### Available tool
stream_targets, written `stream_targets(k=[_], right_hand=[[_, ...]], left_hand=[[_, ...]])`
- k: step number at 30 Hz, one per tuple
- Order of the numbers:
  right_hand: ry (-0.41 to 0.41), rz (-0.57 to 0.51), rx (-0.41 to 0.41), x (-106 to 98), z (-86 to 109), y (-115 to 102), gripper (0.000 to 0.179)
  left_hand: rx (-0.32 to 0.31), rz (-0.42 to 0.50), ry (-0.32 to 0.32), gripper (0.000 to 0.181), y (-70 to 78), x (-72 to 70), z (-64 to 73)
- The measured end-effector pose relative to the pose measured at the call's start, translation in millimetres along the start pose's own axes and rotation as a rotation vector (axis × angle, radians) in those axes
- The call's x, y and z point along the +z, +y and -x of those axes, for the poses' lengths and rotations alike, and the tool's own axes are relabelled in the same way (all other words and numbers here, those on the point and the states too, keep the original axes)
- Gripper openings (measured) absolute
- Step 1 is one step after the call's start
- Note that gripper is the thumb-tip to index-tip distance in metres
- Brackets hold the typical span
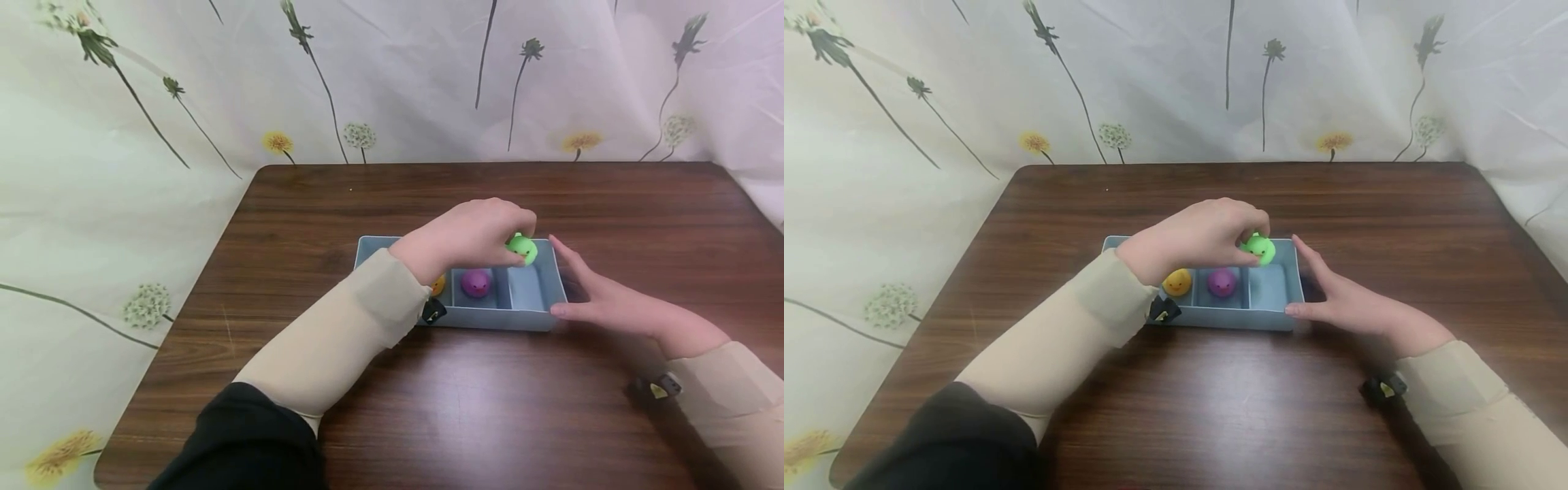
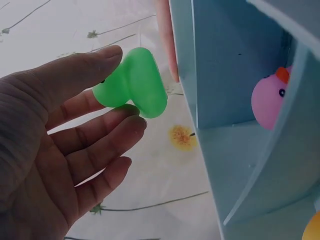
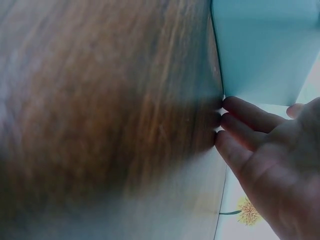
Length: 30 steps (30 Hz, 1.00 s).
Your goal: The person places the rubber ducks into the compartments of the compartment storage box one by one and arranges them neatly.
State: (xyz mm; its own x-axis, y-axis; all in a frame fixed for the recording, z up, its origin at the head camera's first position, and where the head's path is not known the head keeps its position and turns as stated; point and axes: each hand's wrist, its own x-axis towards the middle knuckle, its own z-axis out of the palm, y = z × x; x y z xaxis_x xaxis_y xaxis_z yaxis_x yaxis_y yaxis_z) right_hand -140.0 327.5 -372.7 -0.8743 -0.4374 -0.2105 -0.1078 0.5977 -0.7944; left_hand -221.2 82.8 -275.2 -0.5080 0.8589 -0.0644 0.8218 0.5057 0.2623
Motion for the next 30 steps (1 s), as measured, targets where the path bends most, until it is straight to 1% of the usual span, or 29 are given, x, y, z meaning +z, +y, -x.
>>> stream_targets(k=[7,15,22,27,28,30], right_hand=[[0.002,-0.014,-0.022,0,0.2,-1,0.101],[0.016,0.009,-0.043,1,0.5,-1,0.100],[0.029,0.045,-0.033,0,2.4,-1,0.103],[0.035,0.065,-0.045,0,1.3,0,0.103],[0.036,0.066,-0.048,0,1.2,1,0.103],[0.040,0.065,-0.053,0,1.6,1,0.103]], left_hand=[[-0.003,-0.023,-0.003,0.019,5.5,3.2,-7.6],[-0.022,-0.079,-0.038,0.025,11.9,11.5,-16.0],[-0.024,-0.081,-0.062,0.024,17.9,21.5,-24.4],[-0.051,-0.090,-0.086,0.024,20.0,27.6,-29.4],[-0.054,-0.091,-0.091,0.024,20.3,29.0,-30.5],[-0.065,-0.084,-0.110,0.030,21.2,31.3,-32.4]])
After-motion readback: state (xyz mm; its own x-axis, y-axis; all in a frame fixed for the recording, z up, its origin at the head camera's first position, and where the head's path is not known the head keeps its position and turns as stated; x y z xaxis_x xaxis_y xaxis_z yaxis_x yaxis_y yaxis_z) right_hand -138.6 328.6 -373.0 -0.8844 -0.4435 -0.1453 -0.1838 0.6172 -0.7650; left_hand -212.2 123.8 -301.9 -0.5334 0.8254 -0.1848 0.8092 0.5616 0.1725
